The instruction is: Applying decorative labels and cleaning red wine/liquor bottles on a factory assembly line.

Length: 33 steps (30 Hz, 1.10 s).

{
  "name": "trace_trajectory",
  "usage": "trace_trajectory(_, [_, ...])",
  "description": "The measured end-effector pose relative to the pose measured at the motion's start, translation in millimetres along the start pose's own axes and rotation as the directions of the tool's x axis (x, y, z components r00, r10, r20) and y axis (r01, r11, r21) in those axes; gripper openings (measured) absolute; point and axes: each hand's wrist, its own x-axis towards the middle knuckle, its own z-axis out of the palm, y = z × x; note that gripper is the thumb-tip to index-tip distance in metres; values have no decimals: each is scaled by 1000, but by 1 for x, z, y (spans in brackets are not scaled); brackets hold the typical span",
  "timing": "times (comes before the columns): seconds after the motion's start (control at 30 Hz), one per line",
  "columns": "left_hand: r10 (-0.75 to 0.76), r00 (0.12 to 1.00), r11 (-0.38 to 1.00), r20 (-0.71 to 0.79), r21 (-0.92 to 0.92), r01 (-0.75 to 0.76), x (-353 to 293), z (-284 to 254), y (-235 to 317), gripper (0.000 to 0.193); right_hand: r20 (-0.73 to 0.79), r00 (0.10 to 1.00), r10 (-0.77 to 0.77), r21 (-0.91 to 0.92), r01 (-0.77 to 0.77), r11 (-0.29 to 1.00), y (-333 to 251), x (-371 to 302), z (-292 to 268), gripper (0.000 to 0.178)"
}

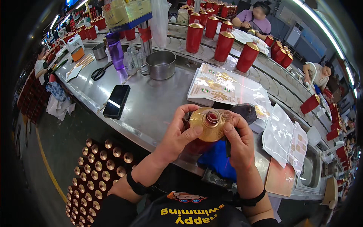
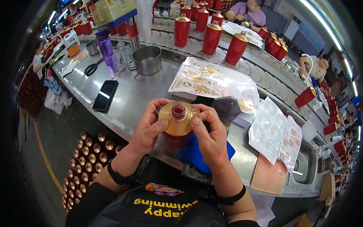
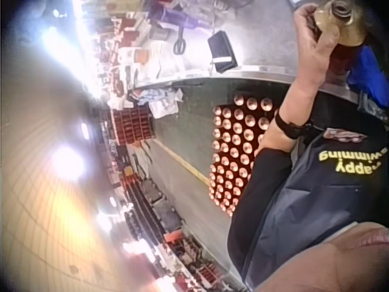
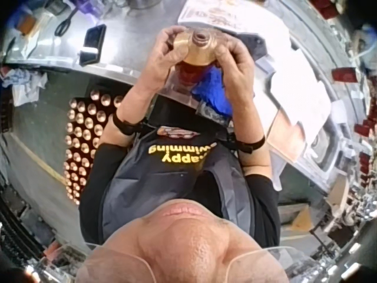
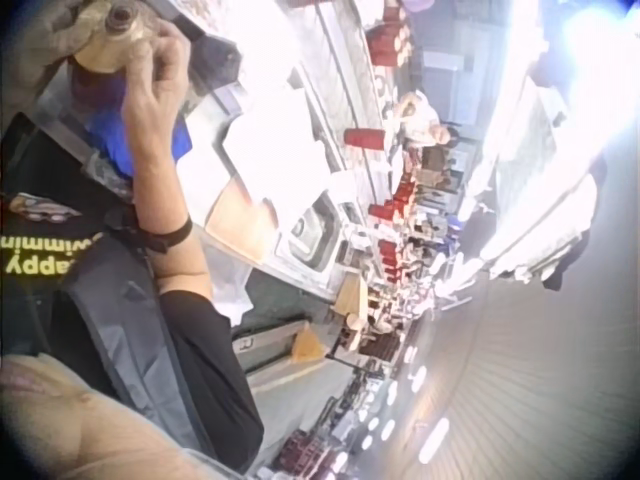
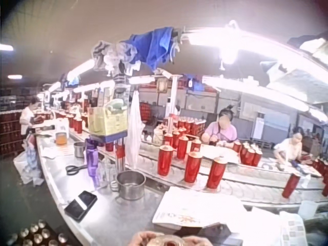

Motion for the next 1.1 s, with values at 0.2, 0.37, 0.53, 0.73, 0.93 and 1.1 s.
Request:
trace_trajectory(0.2, [-11,1000,1000,12,-19,12,1,-8,6,68,-3,999,-34,-10,34,999,1,4,8,11])
trace_trajectory(0.37, [-13,1000,1000,13,-1,13,0,-13,10,69,-23,999,-34,-3,34,999,3,5,14,11])
trace_trajectory(0.53, [14,999,1000,32,-19,-13,-1,-12,9,71,-25,1000,9,19,-8,1000,4,6,14,12])
trace_trajectory(0.73, [-19,999,1000,33,-16,20,-2,-10,4,71,-29,999,41,9,-41,999,4,5,10,11])
trace_trajectory(0.93, [28,999,999,21,34,-29,-5,-4,1,69,-15,999,35,72,-33,997,4,1,9,11])
trace_trajectory(1.1, [-17,1000,999,-22,-30,17,-6,3,0,62,6,995,95,81,-95,992,0,-5,1,13])
